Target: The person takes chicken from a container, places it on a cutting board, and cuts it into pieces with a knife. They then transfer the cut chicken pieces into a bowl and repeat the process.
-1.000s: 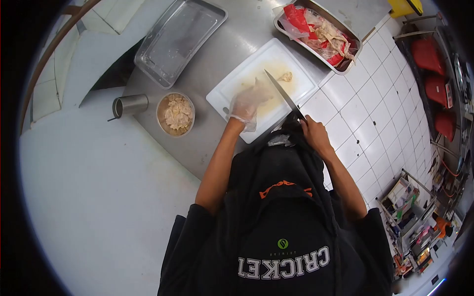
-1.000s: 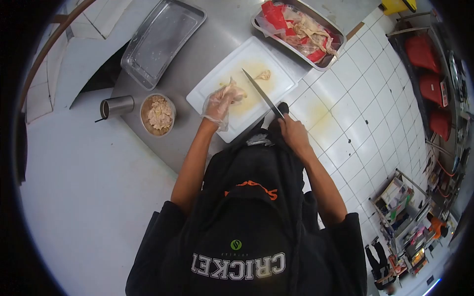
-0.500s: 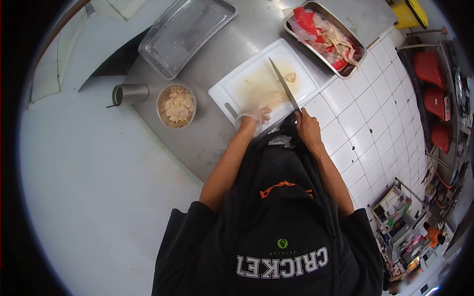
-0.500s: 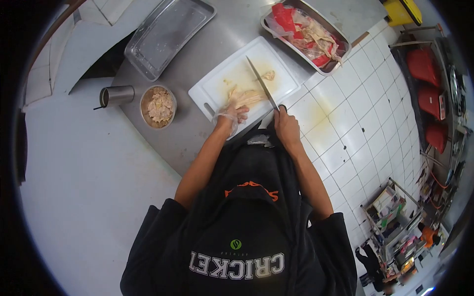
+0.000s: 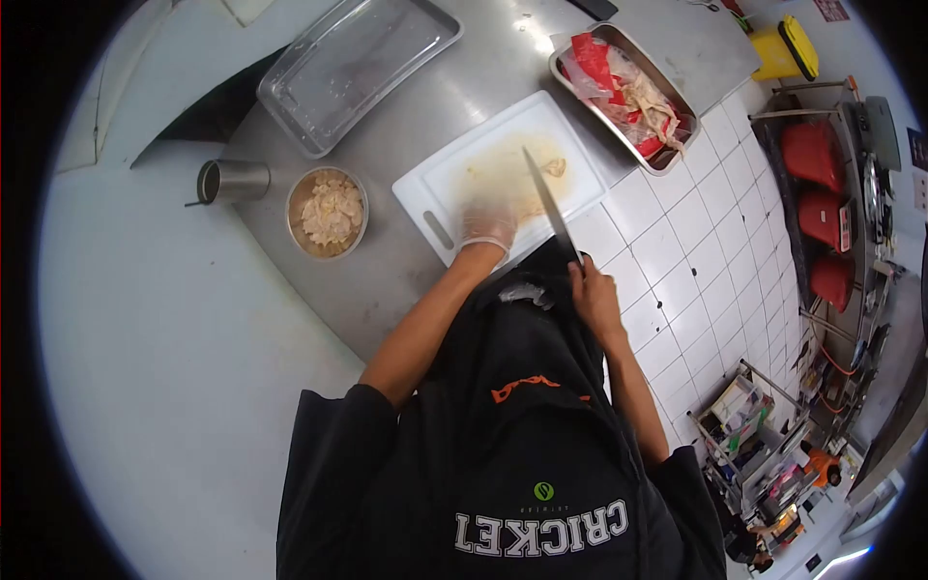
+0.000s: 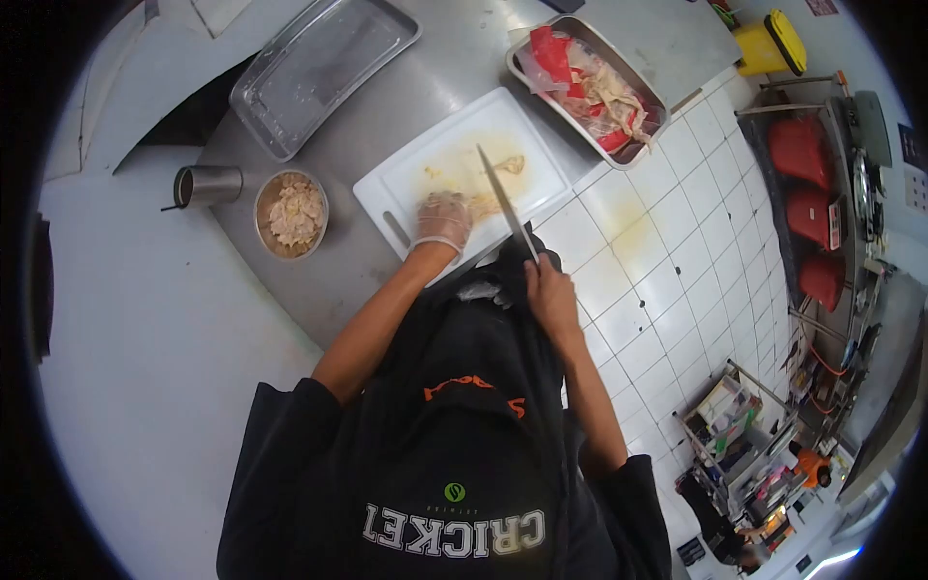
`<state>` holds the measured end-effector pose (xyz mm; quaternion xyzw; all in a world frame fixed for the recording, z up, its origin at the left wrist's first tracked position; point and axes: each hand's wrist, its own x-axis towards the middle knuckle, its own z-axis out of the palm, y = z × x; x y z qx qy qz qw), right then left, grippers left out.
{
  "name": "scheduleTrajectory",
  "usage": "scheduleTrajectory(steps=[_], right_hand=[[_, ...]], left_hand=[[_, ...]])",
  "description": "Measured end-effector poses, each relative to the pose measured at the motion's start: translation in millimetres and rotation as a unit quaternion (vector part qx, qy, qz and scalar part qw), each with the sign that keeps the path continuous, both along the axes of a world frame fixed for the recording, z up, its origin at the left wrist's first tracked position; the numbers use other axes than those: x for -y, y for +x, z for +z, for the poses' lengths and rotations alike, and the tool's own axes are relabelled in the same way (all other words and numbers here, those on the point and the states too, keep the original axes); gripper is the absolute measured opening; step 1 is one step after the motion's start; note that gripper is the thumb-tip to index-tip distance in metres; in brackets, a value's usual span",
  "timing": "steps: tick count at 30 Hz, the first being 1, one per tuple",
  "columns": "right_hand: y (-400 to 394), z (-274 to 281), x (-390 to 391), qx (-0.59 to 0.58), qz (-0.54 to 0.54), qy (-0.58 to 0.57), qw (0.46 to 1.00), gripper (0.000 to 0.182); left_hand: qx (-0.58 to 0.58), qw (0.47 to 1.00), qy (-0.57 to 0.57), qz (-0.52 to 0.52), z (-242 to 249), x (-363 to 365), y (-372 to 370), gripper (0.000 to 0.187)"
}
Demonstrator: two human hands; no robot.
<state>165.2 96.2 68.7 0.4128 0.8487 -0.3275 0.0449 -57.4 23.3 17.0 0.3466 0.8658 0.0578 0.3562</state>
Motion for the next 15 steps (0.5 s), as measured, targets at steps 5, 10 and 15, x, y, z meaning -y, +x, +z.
scheduleTrajectory(steps=[5, 10, 15], right_hand=[[-10.9, -29.4, 4.2, 0.023, 0.035, 0.037, 0.998, 0.025], [-28.5, -41.3, -29.3, 0.001, 0.063, 0.054, 0.997, 0.024], [-36.3, -9.6, -63.9, -0.078, -0.009, -0.011, 0.997, 0.024]], left_hand=[[0.011, 0.975, 0.202, 0.097, -30.5, 30.2, -1.1, 0.046], [0.129, 0.958, 0.173, 0.188, -15.9, 23.3, -12.3, 0.059], [0.424, 0.797, 0.205, 0.379, 69.8, -29.1, -5.6, 0.062]])
